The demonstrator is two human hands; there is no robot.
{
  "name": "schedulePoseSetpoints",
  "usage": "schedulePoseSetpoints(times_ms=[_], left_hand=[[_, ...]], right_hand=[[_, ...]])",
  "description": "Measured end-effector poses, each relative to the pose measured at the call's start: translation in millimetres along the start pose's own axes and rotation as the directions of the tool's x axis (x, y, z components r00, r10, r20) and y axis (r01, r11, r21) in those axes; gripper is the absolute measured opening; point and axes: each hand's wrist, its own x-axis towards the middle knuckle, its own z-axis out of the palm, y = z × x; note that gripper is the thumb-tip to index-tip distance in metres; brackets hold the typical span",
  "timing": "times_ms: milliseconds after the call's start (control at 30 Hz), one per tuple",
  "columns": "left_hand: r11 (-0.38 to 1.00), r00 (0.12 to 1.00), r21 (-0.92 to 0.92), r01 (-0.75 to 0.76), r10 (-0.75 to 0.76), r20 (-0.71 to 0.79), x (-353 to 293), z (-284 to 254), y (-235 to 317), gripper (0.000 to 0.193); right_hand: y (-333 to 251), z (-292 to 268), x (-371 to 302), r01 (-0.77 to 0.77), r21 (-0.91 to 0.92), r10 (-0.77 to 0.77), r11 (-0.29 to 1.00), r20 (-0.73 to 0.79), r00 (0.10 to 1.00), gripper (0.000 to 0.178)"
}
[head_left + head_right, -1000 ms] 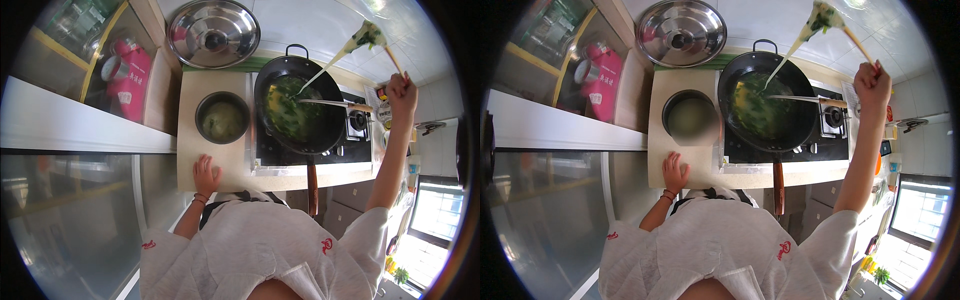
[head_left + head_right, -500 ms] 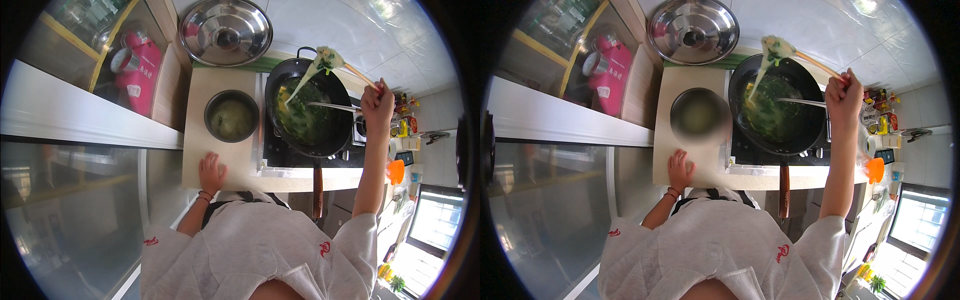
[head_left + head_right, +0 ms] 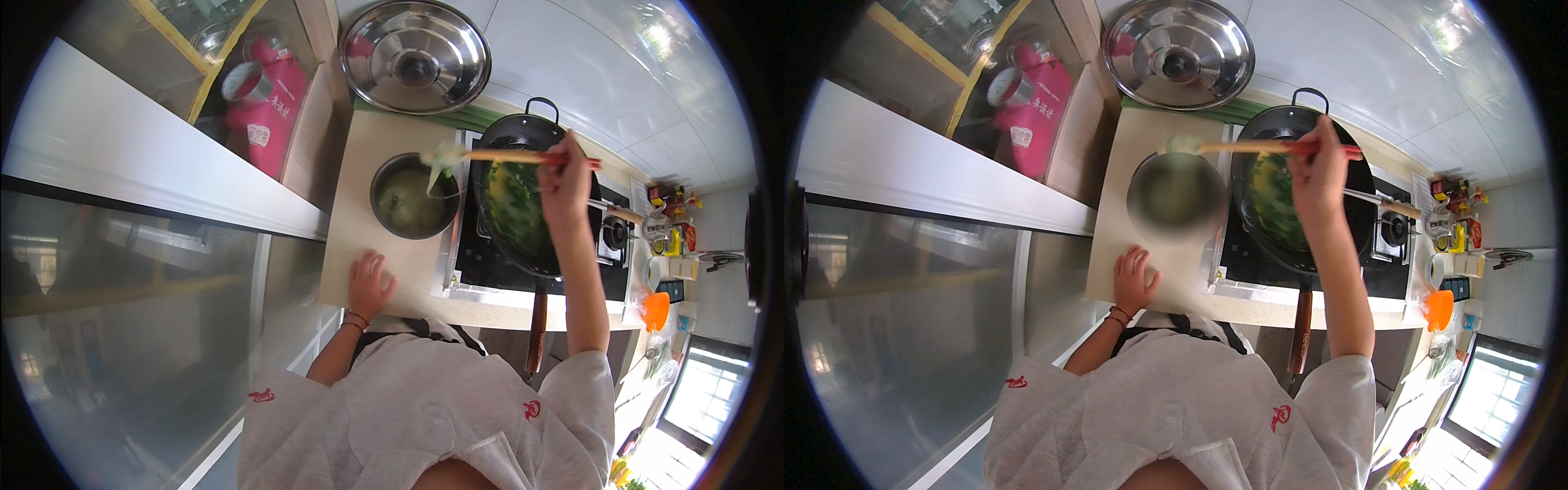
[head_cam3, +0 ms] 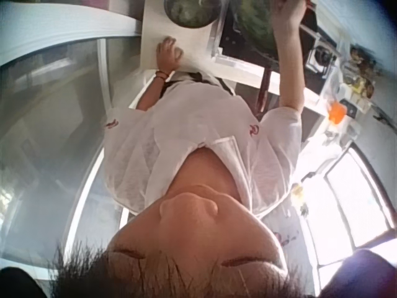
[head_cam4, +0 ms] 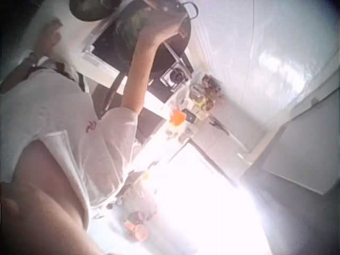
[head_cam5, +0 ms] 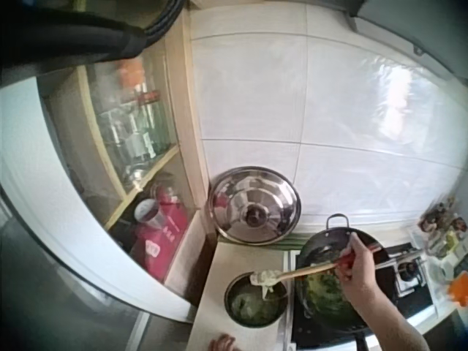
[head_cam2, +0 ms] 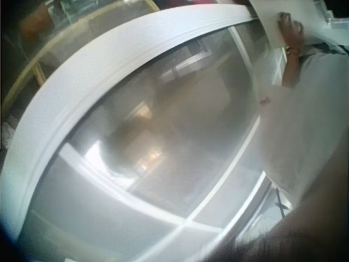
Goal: The person cooks noodles and vegetables in a wok on a gas stove. They use a ladle to stir the boiling contents and then use chopsticks to transfer the cooked noodles and vegetables into a bowl.
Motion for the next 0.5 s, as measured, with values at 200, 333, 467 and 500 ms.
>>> schedulePoseSetpoints(times_ms=[200, 333, 467, 500], left_hand=[[0.998, 1.0, -0.066, -0.002, 0.001, -0.008, -0.2, -3.7, -0.4, 0.053], [0.997, 1.0, -0.07, 0.009, -0.01, -0.021, 1.2, -6.4, 3.0, 0.052], [0.984, 0.998, -0.176, -0.009, -0.003, -0.068, 0.7, -2.3, -3.7, 0.037], [0.973, 0.995, -0.232, -0.022, 0.0, -0.097, -2.0, 3.4, -11.7, 0.031]], right_hand=[[40.3, 10.4, -28.3, 0.387, -0.647, -0.111, 0.657, 0.424, 0.899, 0.032], [18.8, 13.4, -40.0, 0.525, -0.652, -0.213, 0.547, 0.498, 0.841, 0.034], [-8.7, 1.4, -56.5, 0.459, -0.653, -0.151, 0.602, 0.472, 0.869, 0.039], [-19.0, -4.8, -59.9, 0.465, -0.638, -0.177, 0.614, 0.463, 0.868, 0.04]])
